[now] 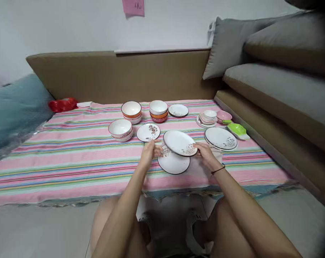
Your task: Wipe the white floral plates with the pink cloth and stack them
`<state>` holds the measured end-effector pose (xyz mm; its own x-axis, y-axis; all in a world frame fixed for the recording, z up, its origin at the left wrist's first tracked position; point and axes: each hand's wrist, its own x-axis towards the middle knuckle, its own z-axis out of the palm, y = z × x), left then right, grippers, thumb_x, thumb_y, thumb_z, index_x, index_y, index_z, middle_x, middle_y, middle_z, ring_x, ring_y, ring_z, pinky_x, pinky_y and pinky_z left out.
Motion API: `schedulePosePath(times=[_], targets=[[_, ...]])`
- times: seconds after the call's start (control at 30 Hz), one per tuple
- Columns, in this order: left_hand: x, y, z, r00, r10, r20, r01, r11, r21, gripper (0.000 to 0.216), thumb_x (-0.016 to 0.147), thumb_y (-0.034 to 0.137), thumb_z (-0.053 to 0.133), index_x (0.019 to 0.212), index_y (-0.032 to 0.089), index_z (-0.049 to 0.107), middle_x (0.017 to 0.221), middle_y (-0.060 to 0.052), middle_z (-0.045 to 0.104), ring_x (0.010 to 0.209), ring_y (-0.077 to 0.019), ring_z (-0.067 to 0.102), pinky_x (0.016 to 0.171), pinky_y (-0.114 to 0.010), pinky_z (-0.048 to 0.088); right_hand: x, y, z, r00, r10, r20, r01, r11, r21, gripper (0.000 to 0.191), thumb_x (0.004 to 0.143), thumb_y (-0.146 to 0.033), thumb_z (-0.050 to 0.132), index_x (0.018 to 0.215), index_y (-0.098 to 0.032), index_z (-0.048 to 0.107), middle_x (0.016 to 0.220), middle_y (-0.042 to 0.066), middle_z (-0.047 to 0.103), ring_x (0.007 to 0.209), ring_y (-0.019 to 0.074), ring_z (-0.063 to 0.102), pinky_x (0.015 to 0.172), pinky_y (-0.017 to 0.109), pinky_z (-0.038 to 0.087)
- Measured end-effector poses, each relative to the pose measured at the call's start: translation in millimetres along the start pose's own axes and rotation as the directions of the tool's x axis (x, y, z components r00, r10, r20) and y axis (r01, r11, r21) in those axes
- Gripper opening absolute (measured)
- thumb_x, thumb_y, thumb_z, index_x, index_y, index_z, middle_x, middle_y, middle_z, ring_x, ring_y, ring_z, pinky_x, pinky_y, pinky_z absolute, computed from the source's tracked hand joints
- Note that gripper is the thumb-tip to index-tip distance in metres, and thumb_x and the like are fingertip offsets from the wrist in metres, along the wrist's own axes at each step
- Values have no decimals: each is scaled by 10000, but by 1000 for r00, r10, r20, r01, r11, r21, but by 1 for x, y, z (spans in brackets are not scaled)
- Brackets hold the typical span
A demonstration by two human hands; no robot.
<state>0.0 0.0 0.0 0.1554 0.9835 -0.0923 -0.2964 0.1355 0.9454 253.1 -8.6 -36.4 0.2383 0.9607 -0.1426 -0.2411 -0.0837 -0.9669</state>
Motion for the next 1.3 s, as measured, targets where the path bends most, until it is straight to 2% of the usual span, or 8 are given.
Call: schedulePosePath(times=[0.1,0.23,0.57,0.7,0.8,1.0,1.13,1.3], targets=[[2,26,-19,981,91,-171,-96,995,-19,382,811,463,545,965,117,595,637,-11,618,466,-81,497,485,-212,435,4,-11,-17,999,-13,-46,13,1000,3,352,518,-394,736,569,-186,457,466,-90,339,403,31,224,392,208,130],[0,39,-30,950,51,-309,-26,996,86,228,774,321,569,912,143,597,680,15,611,448,-58,473,492,-202,440,5,-14,-26,998,-25,-60,24,999,-27,337,526,-405,720,583,-191,465,463,-91,337,393,35,219,387,217,113],[-6,4,-4,957,-245,-153,278,923,265,116,778,226,607,823,120,599,845,-94,686,602,-150,650,599,-291,547,-10,9,12,980,14,196,18,987,-162,307,631,-405,698,598,-186,487,463,-76,365,405,58,296,410,223,196],[2,1,-11,945,-253,-208,315,875,368,114,771,201,642,821,143,557,763,-44,646,555,-128,614,551,-265,519,-9,7,11,973,17,231,30,979,-202,299,655,-429,672,639,-184,502,490,-74,374,415,58,286,413,223,195],[5,-4,-11,948,-273,-167,319,831,455,146,782,212,643,704,152,535,656,-16,606,564,-132,613,572,-262,511,-8,6,8,967,28,255,35,970,-241,306,666,-450,654,657,-184,503,501,-73,372,417,57,284,412,221,195],[6,-17,-8,963,-167,-211,269,635,725,332,679,118,673,497,187,404,468,41,454,542,-139,550,560,-250,401,-8,10,4,937,93,336,46,922,-383,318,682,-452,650,767,-154,575,506,-64,428,391,66,333,396,220,238],[8,-22,-10,975,-72,-209,218,466,857,302,642,146,693,492,190,435,527,17,504,640,-166,552,587,-266,340,-7,16,2,955,77,287,70,880,-470,361,702,-422,632,933,-153,563,533,-62,484,384,93,416,385,222,306],[10,-29,-8,981,-48,-187,192,339,921,210,656,210,705,557,185,521,634,-24,599,709,-188,573,595,-278,322,-4,22,-2,971,31,238,105,839,-534,375,726,-361,607,1041,-180,514,580,-68,512,387,103,463,384,223,364]])
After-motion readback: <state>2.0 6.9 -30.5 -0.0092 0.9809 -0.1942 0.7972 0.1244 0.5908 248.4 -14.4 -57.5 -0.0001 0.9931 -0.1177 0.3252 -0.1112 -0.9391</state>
